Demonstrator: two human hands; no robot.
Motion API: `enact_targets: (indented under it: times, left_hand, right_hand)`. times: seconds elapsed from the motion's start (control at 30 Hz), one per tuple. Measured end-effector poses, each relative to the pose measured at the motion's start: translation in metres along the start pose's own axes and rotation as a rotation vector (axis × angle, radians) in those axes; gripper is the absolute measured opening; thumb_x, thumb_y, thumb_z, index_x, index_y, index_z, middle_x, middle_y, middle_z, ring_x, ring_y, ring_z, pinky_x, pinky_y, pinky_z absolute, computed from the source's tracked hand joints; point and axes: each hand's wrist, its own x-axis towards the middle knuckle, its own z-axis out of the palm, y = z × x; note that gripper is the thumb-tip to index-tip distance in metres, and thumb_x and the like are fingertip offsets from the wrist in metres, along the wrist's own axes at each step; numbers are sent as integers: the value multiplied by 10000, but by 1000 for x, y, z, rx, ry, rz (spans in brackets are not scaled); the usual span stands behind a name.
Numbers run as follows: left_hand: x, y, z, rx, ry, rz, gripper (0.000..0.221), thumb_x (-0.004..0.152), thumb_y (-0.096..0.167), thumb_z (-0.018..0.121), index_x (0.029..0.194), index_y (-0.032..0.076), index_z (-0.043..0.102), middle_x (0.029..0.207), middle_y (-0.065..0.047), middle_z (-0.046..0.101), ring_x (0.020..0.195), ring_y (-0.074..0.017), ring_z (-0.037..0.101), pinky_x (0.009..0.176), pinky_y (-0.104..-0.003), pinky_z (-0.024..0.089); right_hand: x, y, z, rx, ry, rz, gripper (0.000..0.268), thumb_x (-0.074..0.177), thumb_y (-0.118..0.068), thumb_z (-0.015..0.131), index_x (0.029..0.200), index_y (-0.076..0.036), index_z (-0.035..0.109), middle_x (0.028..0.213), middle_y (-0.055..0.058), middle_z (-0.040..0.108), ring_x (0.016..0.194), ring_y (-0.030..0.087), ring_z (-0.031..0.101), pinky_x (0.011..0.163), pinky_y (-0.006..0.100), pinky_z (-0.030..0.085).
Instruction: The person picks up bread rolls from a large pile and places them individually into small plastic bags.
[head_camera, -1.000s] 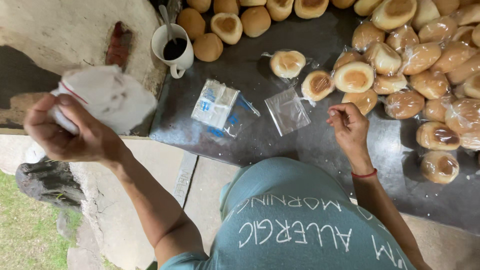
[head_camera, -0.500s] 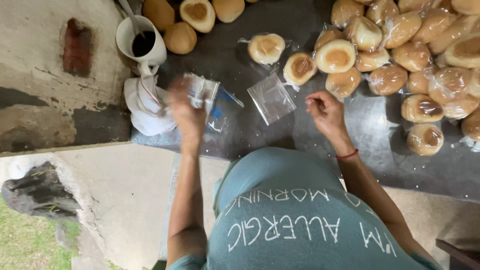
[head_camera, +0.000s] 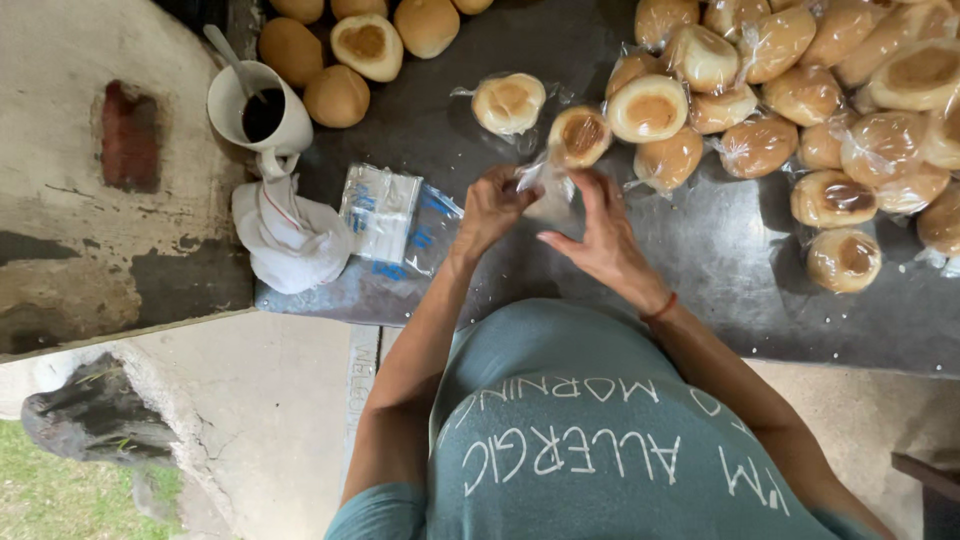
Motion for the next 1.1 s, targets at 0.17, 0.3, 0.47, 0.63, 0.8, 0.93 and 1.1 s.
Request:
enact_targets:
  times: [0.17, 0.3, 0.47, 0.63, 0.8, 0.93, 1.1]
  left_hand:
    - [-18, 36, -17, -999, -98, -75, 166, 968, 65, 735, 1125, 46, 685, 1030, -43, 751, 932, -95, 690, 852, -284, 580]
    - [-32, 56, -26, -1242, -43, -121, 151, 998, 35, 712, 1145, 44, 676, 1053, -49, 750, 940, -112, 691, 843, -288, 566]
    - [-37, 73, -26, -1293, -27, -107, 181, 985, 55, 723, 1161, 45, 683, 1040, -43, 751, 922, -111, 692, 818, -278, 549]
    - [-41, 76, -26, -1164, -9, -124, 206, 1038, 37, 788, 1189, -22, 660, 998, -62, 705, 857, -96, 578, 713, -251, 436]
    - [-35, 101, -46, -1084, -11, -49, 458, 904, 66, 768, 1328, 54, 593, 1190, -18, 703, 1066, -88, 661, 950, -257, 542]
    - [-26, 105, -42, -1045, 97, -22, 392, 975, 9, 772, 1339, -30, 630, 1163, -106, 717, 1035, -145, 656, 939, -298, 543]
    - [-27, 115, -10, -1240, 332, 98, 347, 971, 2, 775, 1277, 0, 611, 1183, -69, 698, 1065, -132, 648, 962, -295, 543]
  right_hand:
    - [30, -9, -11, 291, 171, 81, 1055, 777, -123, 923, 1579, -76, 239, 1513, 202, 428, 1418, 336, 450, 1202, 473, 399]
    - [36, -27, -35, 1184, 58, 443, 960, 872, 17, 803, 1614, -99, 205, 1547, 149, 460, 1462, 261, 461, 1202, 390, 446]
    - [42, -50, -40, 1196, 165, 440, 826, 908, 128, 710, 1584, -61, 276, 1457, 134, 514, 1330, 214, 571, 1109, 352, 553]
    - [41, -55, -50, 1136, 222, 448, 746, 946, 146, 665, 1581, -38, 320, 1350, 129, 607, 1159, 170, 650, 1044, 313, 559]
    - [39, -60, -59, 918, 158, 387, 726, 993, 176, 627, 1624, -20, 326, 1357, 147, 608, 1165, 158, 627, 1008, 293, 531]
    - [44, -65, -63, 832, 102, 264, 815, 955, 148, 662, 1627, -40, 240, 1451, 119, 524, 1293, 168, 575, 1075, 317, 501]
    - [47, -75, -37, 1458, 241, 319, 756, 1009, -3, 649, 1615, -118, 212, 1340, 121, 580, 1224, 198, 593, 1076, 383, 524]
